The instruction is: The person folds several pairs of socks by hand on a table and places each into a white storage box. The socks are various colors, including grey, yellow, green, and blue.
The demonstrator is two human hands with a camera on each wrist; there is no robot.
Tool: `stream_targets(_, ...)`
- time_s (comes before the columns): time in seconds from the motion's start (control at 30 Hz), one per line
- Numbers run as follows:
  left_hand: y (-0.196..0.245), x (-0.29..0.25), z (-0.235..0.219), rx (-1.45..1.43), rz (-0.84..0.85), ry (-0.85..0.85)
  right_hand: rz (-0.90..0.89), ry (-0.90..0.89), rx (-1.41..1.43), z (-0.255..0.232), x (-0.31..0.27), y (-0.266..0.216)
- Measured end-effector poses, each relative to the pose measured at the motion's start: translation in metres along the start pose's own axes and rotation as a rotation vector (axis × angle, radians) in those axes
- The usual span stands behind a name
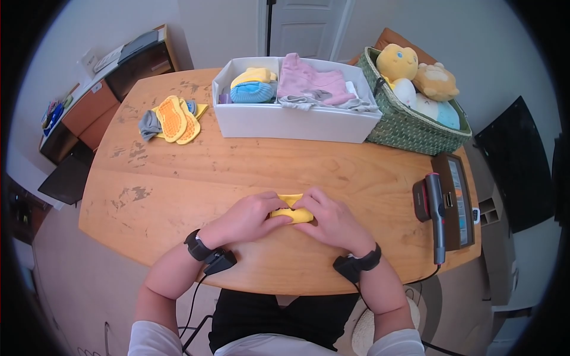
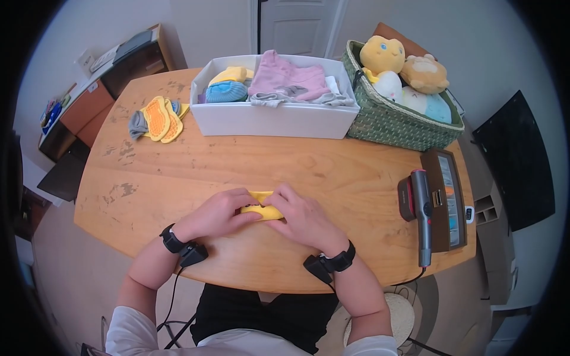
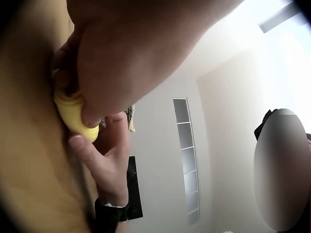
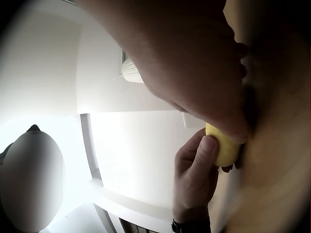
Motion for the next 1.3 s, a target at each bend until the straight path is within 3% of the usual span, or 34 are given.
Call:
stream_targets(0.23,0.018,0.002,-0.014,0.017,-0.053,0.083,-0.016,0.01,-0.012,0.003,0.0,0.006)
stream_targets(0.37,0.006,0.001,-0.007,-0.004,-0.041,0.026,-0.031,0.007,0.026,0.002,0.0,0.003)
stream_targets(0.43,0.005,0.0,-0.007,0.028,-0.029,0.016,0.077,-0.04,0.1,0.001,0.0,0.003)
stream_targets(0.57,0.008,0.002,-0.009,-0.046,-0.132,0.009,0.085,-0.052,0.042,0.001,0.002,0.005)
stream_targets(0.63,0.01,0.002,-0.016,-0.042,-0.124,0.167,-0.09,0.083,0.059,-0.002,0.002,0.0)
stream_targets(0.67,0.007,0.001,-0.014,-0.041,-0.123,0.167,-0.09,0.084,0.059,-0.002,0.002,0.001)
stream_targets(0.73,0.002,0.0,-0.007,0.035,-0.02,0.07,-0.157,0.083,0.074,-0.001,0.001,-0.002)
stream_targets(0.93,0.011,0.004,-0.008,-0.049,-0.057,0.007,-0.187,0.07,0.082,-0.001,0.0,-0.007)
stream_targets(1.03,0.015,0.007,-0.009,-0.071,0.074,0.02,-0.213,0.075,0.091,0.001,-0.001,-0.01)
stream_targets(1.3,0.019,0.007,-0.01,-0.072,0.194,0.012,-0.257,0.07,0.085,0.003,-0.001,-0.013)
Point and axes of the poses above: each hand's wrist, its own x-axis towards the middle knuckle, its own z-axis out of the palm, y = z × x, the point moved 6 cm from there along x, towards the middle knuckle, and after that the axes turned 10 degrees about z, right-handed, at the moved point
